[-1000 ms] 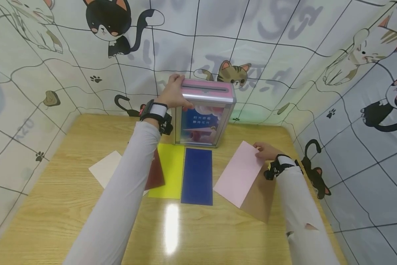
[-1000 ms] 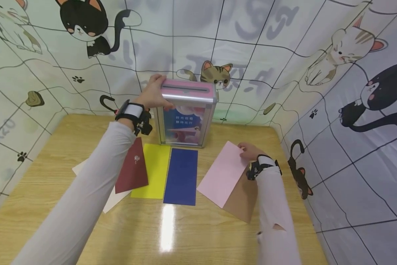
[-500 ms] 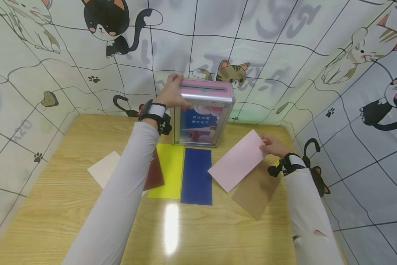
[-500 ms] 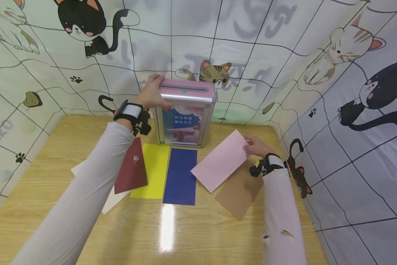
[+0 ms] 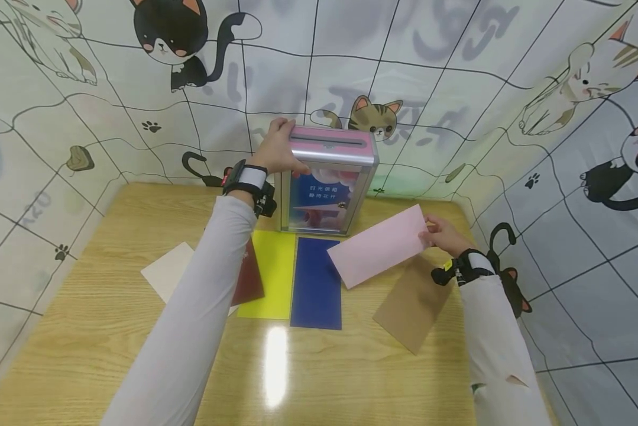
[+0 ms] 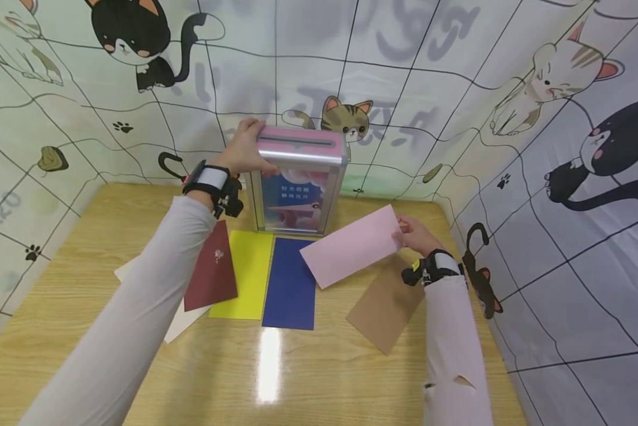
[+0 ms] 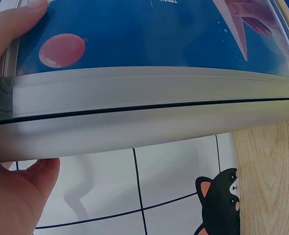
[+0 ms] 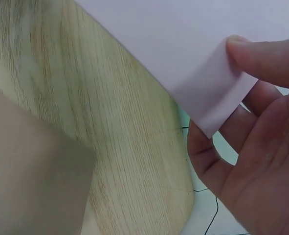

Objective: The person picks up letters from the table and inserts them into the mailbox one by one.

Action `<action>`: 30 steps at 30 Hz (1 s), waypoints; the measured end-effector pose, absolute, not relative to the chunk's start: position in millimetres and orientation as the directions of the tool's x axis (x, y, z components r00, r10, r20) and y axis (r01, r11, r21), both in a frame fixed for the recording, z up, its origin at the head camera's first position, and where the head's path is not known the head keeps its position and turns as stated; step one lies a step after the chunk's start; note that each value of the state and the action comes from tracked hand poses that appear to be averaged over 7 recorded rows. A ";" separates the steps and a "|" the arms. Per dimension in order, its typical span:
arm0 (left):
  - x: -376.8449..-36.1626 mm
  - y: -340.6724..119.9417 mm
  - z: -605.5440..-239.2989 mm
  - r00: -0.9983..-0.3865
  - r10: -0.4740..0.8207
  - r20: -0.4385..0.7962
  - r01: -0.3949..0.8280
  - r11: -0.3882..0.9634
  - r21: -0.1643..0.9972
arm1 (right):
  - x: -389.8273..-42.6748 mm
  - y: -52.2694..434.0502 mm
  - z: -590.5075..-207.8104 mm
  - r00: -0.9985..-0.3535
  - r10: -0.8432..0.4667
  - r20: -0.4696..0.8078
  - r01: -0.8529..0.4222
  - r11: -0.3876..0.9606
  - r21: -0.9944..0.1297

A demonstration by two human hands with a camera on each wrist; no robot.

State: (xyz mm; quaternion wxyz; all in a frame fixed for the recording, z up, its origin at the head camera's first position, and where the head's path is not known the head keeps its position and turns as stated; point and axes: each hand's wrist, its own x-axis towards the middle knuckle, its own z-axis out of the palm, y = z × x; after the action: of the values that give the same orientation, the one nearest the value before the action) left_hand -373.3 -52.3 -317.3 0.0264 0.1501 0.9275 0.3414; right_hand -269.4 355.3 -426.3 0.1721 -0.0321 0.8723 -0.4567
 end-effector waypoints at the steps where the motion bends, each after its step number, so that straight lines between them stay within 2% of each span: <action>1: -372.6 -52.1 -316.8 -0.954 0.296 0.054 0.261 0.723 0.639 | -269.6 355.0 -426.2 -0.941 -0.207 -0.269 0.106 0.573 -0.813; 14: -373.2 -53.3 -318.3 -0.950 0.307 0.062 0.275 0.722 0.635 | -268.5 346.3 -417.2 -0.963 -0.177 -0.203 0.079 0.537 -0.840; 30: -373.6 -53.0 -317.8 -0.949 0.308 0.062 0.275 0.721 0.636 | -266.8 340.6 -412.9 -0.973 -0.161 -0.163 0.085 0.406 -0.910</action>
State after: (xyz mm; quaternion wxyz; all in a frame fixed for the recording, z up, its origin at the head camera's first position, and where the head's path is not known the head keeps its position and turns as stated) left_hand -373.6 -53.0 -317.8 0.0240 0.1571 0.9272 0.3391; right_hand -266.8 340.6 -412.9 0.1129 -0.0226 0.8309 -0.5444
